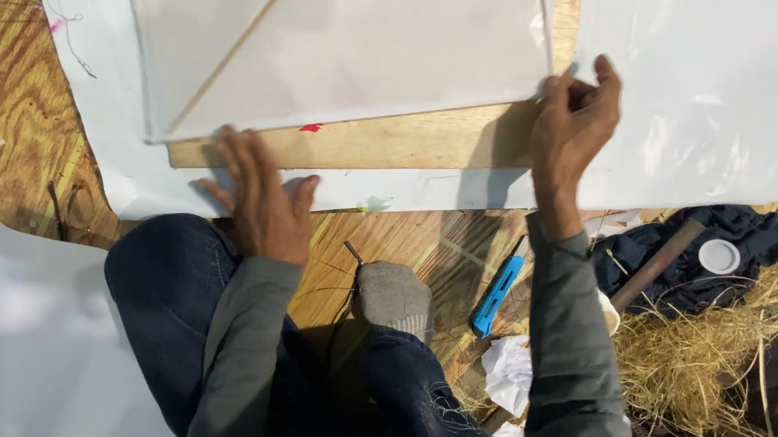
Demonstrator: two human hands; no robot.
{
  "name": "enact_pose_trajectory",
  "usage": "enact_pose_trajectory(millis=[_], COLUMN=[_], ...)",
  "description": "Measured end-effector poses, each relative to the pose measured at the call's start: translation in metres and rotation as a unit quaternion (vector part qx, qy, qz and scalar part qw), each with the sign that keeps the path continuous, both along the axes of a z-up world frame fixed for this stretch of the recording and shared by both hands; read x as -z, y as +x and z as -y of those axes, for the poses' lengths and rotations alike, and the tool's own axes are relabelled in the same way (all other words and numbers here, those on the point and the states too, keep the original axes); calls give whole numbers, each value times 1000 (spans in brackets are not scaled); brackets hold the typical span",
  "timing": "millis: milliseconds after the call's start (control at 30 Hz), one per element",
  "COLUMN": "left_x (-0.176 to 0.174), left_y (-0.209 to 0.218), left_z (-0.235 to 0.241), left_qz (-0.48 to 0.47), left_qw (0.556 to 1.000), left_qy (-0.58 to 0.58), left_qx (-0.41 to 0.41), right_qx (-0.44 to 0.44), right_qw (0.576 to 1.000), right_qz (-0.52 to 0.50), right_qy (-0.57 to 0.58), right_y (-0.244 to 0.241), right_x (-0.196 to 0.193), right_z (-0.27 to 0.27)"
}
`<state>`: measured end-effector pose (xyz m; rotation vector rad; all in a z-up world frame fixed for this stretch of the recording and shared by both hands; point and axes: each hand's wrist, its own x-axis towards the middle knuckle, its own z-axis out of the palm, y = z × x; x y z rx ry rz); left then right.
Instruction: A person is assembling a kite by smoothing and aligning a plastic sheet over a wooden frame on the floor.
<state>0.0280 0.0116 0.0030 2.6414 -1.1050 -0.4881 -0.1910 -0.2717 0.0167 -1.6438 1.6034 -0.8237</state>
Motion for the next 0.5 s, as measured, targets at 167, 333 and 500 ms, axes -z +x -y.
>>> enact_pose_trajectory(millis=[167,333,500], left_x=[9,10,15], left_y=[-21,-25,-27], left_z=[28,55,67], left_qz=[9,48,64], left_qw=[985,967,966], left_qy=[-68,15,46], left_qx=[157,251,245], right_qx=[-14,24,-89], right_qw=[997,958,964], right_qz=[-18,-175,-206], right_qy=[-69,-225,-146], right_y=[18,33,69], right_x=[10,38,39], right_z=[-40,-64,-100])
